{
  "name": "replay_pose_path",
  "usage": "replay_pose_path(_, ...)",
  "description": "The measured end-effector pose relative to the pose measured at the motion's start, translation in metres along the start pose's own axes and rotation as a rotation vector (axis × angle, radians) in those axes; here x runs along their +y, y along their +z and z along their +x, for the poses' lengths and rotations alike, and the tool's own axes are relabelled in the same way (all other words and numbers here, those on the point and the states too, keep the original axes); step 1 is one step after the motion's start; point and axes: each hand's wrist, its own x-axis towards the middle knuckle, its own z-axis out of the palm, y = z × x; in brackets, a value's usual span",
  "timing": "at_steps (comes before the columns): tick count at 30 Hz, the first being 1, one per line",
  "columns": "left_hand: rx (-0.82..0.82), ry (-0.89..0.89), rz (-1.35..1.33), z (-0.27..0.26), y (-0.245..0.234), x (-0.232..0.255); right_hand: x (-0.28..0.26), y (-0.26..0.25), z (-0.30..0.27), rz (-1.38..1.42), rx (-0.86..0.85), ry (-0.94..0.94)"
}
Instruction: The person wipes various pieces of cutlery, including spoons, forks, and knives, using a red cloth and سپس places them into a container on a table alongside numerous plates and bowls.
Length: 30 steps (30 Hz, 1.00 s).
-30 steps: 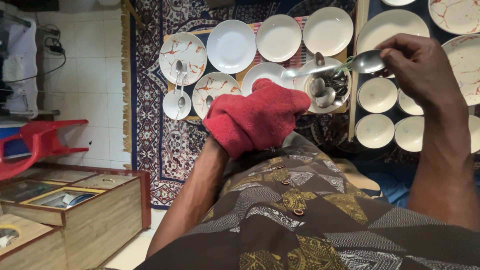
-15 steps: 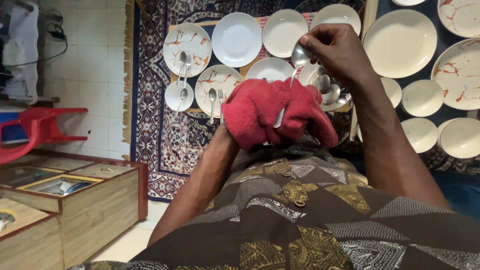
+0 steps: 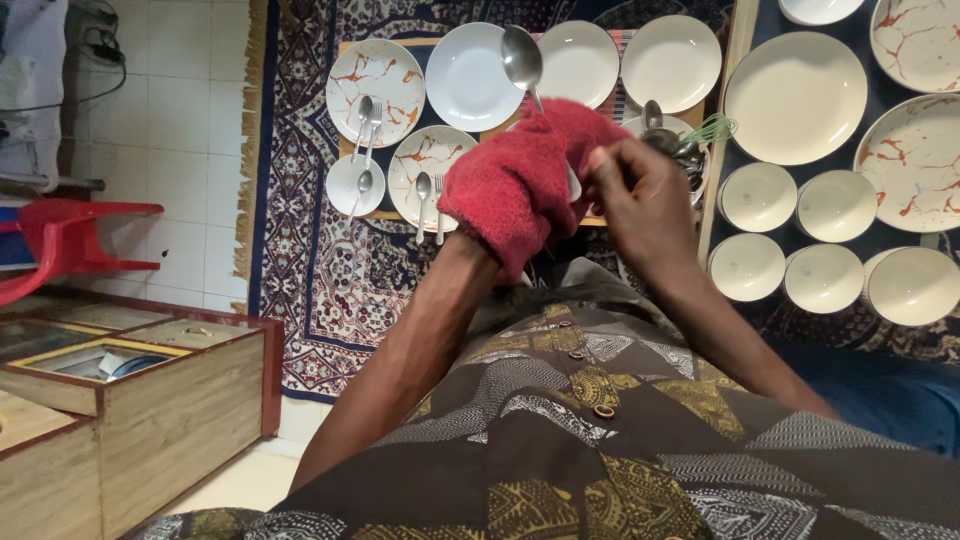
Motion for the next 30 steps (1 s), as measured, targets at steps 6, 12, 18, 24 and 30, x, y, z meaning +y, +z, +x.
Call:
replay_pose_path(6,0.047,-0.284,-0.648,-0.002,0.007,-0.021,0.007,0.010,-0.013,0.024,-0.198,0.173)
replay_pose_path(12,0.094,-0.371,-1.025,-0.006,0.004,-0.012,0.014,0.012,0.001,0.483,-0.307,0.316)
replay_pose_path(18,0.096,-0.365,-1.065,-0.008,0.003,-0.007,0.022,0.011,0.007,0.808,-0.317,0.616)
replay_pose_path(24,0.084,-0.393,-1.090,-0.021,0.011,-0.001,0.029,0.021,0.001,0.531,-0.314,0.371)
replay_pose_path(30,0.083,-0.423,-1.083,-0.030,0.014,-0.004,0.020,0.013,-0.006,0.129,-0.289,0.130)
